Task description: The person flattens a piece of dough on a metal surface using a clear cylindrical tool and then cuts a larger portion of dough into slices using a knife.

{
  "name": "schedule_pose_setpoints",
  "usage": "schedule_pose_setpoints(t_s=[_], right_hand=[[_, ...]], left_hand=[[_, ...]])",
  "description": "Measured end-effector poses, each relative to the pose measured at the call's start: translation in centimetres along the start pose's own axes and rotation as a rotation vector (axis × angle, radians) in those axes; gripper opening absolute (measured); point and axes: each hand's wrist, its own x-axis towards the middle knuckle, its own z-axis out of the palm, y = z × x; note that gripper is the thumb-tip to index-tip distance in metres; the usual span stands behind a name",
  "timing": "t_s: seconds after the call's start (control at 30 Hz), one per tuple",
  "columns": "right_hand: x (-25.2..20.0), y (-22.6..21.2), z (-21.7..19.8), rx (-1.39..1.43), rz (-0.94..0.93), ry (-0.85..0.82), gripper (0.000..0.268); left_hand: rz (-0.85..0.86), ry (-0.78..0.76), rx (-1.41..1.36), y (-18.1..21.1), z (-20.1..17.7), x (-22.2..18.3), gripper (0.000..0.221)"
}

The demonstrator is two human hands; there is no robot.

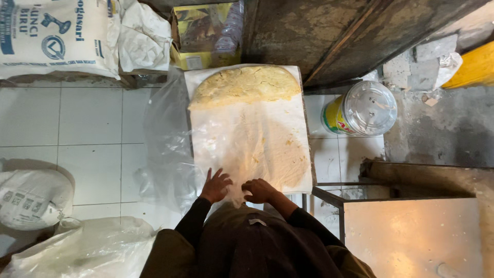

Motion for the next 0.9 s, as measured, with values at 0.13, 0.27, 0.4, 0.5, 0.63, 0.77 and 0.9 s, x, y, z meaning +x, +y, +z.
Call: schedule_pose_setpoints(t_s=[0.13,0.27,0.4,0.5,0.63,0.77,0.9], right_hand=[[-2.0,0.9,-1.8,0.428,0.257,0.053,0.072],[-3.0,7.2,-2.5,0.622,0.522,0.416,0.055],[-4.9,12.6,-3.6,1.074,0.717,0.853,0.038],[-6.2,14.5,-4.2,0.720,0.887,1.024,0.035],[-8.4,16.1,-4.3,0.388,1.148,0.969,0.049],[-8.8,16.5,-4.2,0.312,1.214,0.886,0.064],[-8.9,16.4,-3.8,0.226,1.199,0.830,0.069]], left_hand=[[-0.285,0.286,-0.118,-1.6,1.8,-1.0,0.026],[-0.423,0.495,-0.196,-3.2,1.7,-4.4,0.034],[-0.339,0.597,-0.225,-2.7,1.7,-4.2,0.038],[-0.322,0.647,-0.436,-2.1,1.9,-2.5,0.044],[-0.531,0.576,-0.108,-0.4,2.9,-2.1,0.018],[-0.878,0.191,-0.148,0.5,2.4,-5.0,0.036],[-1.058,0.055,-0.050,2.1,3.2,-7.8,0.054]])
